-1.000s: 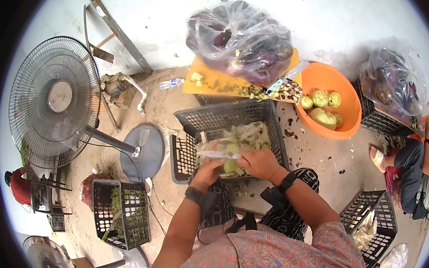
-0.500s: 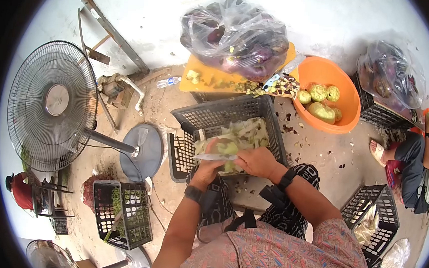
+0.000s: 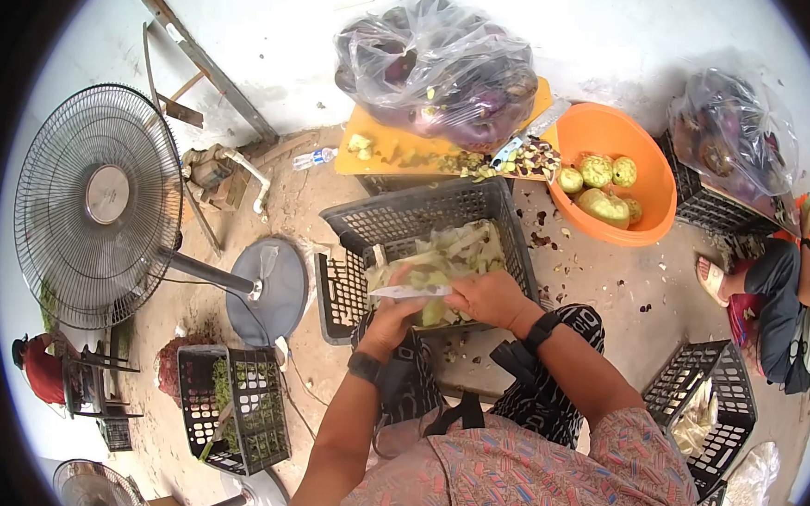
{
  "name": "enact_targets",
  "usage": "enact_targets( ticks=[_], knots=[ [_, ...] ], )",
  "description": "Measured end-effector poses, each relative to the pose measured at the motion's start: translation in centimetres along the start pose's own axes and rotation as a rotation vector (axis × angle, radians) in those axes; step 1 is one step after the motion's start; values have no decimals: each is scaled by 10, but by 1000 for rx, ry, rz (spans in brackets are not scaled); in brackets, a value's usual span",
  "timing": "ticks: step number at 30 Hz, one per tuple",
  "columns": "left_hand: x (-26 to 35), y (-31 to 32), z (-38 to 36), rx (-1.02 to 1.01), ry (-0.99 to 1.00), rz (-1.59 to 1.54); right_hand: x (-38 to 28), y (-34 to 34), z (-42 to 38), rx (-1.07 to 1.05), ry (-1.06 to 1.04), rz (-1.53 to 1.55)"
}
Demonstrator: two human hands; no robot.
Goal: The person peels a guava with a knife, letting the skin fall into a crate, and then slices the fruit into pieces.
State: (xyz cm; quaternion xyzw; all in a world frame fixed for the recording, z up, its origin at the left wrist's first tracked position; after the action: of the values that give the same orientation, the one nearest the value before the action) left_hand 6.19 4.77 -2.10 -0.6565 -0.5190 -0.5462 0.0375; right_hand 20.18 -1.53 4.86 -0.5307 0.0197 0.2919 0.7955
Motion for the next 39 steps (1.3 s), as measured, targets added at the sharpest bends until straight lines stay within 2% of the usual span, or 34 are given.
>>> enact_targets(
  ticks=[12, 25, 30, 39],
  knots=[
    [0, 1, -4, -5, -39, -5, -3, -5, -3, 87, -82, -85],
    [1, 6, -2, -1, -42, 17, -3, 0, 1, 105, -73, -81],
    [1, 2, -2, -20, -31, 9, 11, 8, 0, 6, 7, -51],
    [2, 1, -2, -5, 25, 10, 11, 0, -3, 59, -4, -61]
  ],
)
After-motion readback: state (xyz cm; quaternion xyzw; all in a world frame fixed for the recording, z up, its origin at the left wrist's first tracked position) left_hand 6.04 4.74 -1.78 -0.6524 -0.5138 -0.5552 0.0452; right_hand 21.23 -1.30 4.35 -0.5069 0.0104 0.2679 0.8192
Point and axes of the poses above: each hand's wrist, its own z-axis towards the middle knuckle, its own y-axis out of the palm, x = y × z, the point moved 8 cm from there along z, towards the middle knuckle, and after that the axes turned 9 degrees about -y, right-handed, at the moved point
